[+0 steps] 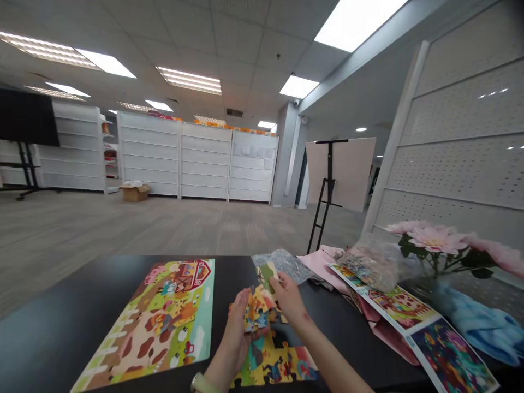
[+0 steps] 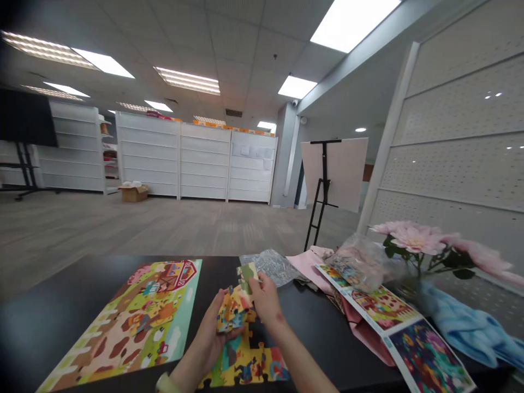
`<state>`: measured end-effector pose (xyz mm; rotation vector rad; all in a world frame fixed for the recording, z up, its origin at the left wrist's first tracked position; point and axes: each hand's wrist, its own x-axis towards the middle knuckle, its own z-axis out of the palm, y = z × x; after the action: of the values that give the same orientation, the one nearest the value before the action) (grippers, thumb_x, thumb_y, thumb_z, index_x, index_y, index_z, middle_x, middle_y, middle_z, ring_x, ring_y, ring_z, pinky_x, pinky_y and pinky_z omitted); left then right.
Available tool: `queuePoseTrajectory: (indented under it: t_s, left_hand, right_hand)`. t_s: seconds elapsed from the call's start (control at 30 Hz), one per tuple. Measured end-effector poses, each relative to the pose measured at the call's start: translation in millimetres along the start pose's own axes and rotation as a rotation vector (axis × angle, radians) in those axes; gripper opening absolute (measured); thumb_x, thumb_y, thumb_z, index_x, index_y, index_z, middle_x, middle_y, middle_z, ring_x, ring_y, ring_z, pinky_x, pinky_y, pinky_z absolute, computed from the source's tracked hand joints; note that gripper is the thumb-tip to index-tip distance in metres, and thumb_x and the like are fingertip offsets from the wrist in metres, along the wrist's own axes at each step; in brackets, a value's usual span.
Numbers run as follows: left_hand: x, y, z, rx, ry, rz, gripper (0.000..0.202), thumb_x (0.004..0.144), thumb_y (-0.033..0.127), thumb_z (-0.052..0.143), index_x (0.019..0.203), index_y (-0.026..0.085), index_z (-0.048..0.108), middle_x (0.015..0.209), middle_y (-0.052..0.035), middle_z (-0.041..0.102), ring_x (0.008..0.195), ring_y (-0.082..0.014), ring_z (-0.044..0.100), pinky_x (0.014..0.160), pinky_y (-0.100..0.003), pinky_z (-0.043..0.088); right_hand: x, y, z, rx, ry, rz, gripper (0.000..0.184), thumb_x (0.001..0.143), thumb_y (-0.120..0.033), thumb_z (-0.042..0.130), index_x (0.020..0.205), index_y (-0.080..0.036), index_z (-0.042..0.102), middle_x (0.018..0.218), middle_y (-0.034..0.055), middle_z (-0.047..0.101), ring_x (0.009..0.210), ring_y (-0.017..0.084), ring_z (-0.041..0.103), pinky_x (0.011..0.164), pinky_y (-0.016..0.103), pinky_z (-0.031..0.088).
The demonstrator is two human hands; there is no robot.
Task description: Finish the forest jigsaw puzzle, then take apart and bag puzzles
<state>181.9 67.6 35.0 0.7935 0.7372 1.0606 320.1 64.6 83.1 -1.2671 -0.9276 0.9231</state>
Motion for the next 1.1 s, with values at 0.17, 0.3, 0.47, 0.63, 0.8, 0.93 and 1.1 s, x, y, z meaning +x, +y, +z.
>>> queuePoseTrajectory:
  t_s: [0.17, 0.3, 0.47, 0.63, 0.8, 0.93, 1.1]
  left_hand:
    - [-4.6, 6.8, 5.8, 0.018, 0.054, 0.119, 0.070, 0.064, 0.057, 0.084, 0.119, 0.028, 0.052, 0.101, -0.0030, 0.066, 0.068, -0.0148, 0.066, 0.054, -0.022, 0.053]
    - [-8.4, 10.6, 7.0, 0.010, 0.036, 0.141, 0.069, 0.066, 0.059, 0.081, 0.121, 0.028, 0.052, 0.098, -0.0022, 0.067, 0.067, -0.0150, 0.065, 0.053, -0.022, 0.052]
    - [-12.9, 11.9, 6.7, 0.035, 0.009, 0.104, 0.071, 0.064, 0.064, 0.080, 0.119, 0.028, 0.053, 0.083, 0.0022, 0.066, 0.058, -0.0141, 0.064, 0.047, -0.021, 0.049]
    - [-15.7, 12.1, 6.4, -0.050, -0.038, 0.112, 0.073, 0.064, 0.064, 0.082, 0.120, 0.028, 0.052, 0.078, 0.0025, 0.066, 0.053, -0.0116, 0.059, 0.042, -0.018, 0.043]
    - [-16.4, 11.8, 5.9, -0.084, -0.032, 0.109, 0.076, 0.061, 0.061, 0.086, 0.120, 0.028, 0.050, 0.077, 0.0026, 0.066, 0.053, -0.0118, 0.059, 0.043, -0.018, 0.046]
    - [-15.9, 10.4, 6.8, -0.096, -0.045, 0.109, 0.076, 0.062, 0.059, 0.086, 0.121, 0.028, 0.049, 0.073, 0.0049, 0.064, 0.051, -0.0117, 0.059, 0.041, -0.018, 0.044]
    - [-11.9, 12.9, 5.2, 0.024, -0.040, 0.154, 0.070, 0.063, 0.060, 0.085, 0.115, 0.026, 0.052, 0.074, 0.0031, 0.065, 0.050, -0.0126, 0.060, 0.041, -0.020, 0.047]
  right_hand:
    - [5.2, -1.2, -0.9, -0.088, 0.026, -0.130, 0.028, 0.079, -0.048, 0.063, 0.072, -0.022, 0.055, 0.055, -0.0048, 0.057, 0.053, 0.014, 0.052, 0.049, 0.023, 0.037]
    - [5.2, -3.9, 0.9, -0.092, 0.004, -0.151, 0.032, 0.080, -0.052, 0.062, 0.073, -0.022, 0.054, 0.053, -0.0060, 0.055, 0.049, 0.013, 0.049, 0.047, 0.023, 0.035]
    - [-5.5, -4.9, 10.1, -0.018, -0.123, -0.076, 0.035, 0.076, -0.055, 0.068, 0.078, -0.022, 0.059, 0.061, -0.0034, 0.063, 0.053, 0.015, 0.058, 0.049, 0.023, 0.043]
    - [-18.2, 0.3, 21.2, 0.176, -0.127, 0.104, 0.034, 0.082, -0.056, 0.066, 0.086, -0.023, 0.061, 0.063, -0.0034, 0.064, 0.046, 0.011, 0.056, 0.040, 0.018, 0.039]
    - [-22.5, 3.1, 25.3, 0.279, -0.127, 0.214, 0.035, 0.080, -0.053, 0.070, 0.078, -0.022, 0.055, 0.052, -0.0091, 0.052, 0.033, 0.003, 0.034, 0.035, 0.012, 0.024]
    - [-20.9, 2.3, 24.4, 0.234, -0.134, 0.184, 0.039, 0.076, -0.057, 0.071, 0.077, -0.022, 0.055, 0.052, -0.0083, 0.049, 0.033, 0.004, 0.028, 0.034, 0.015, 0.017]
    - [-13.0, -8.8, 10.0, 0.108, -0.048, -0.068, 0.040, 0.078, -0.062, 0.067, 0.081, -0.023, 0.057, 0.058, -0.0055, 0.055, 0.044, 0.011, 0.045, 0.042, 0.022, 0.034]
